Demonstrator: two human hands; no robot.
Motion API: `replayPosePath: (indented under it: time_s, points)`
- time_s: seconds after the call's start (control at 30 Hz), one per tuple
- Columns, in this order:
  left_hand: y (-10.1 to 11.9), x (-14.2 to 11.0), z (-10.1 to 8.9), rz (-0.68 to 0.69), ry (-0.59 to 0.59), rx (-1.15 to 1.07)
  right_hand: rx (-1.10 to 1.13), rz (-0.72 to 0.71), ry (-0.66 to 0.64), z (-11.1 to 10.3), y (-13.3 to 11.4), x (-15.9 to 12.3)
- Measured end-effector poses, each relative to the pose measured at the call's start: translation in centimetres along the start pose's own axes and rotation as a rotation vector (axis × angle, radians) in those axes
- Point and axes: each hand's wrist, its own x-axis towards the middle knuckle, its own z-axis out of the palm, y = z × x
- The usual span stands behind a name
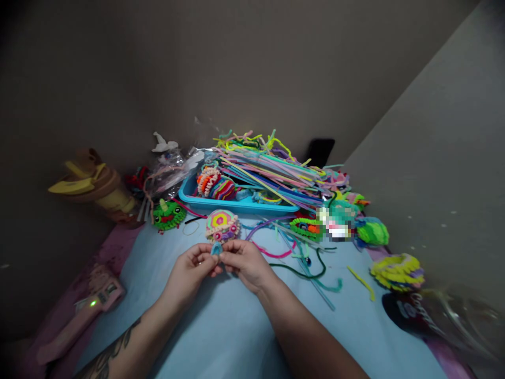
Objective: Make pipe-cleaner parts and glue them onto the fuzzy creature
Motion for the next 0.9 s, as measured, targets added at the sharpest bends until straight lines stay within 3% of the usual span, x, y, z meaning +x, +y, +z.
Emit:
replayPosePath:
  time_s: [0.27,0.7,0.77,0.9]
  points:
    - [0.2,-0.3,0.2,-0.005,0.009,0.004,-0.019,-0.126,0.054,0.0,0.1,0.1]
    - [0.2,-0.4,0.3,-0.011,0.008,0.022,-0.131,-0.187,0.109,0.3,0.6,0.3]
    - [0.2,-0.4,0.3,-0.005,0.035,0.029,-0.241,-0.264,0.132,0.3,0.3,0.2]
    - [0.2,-0.3,0.4,0.006,0.075,0.075,-0.626,-0.572,0.25,0.4,-0.3,-0.5]
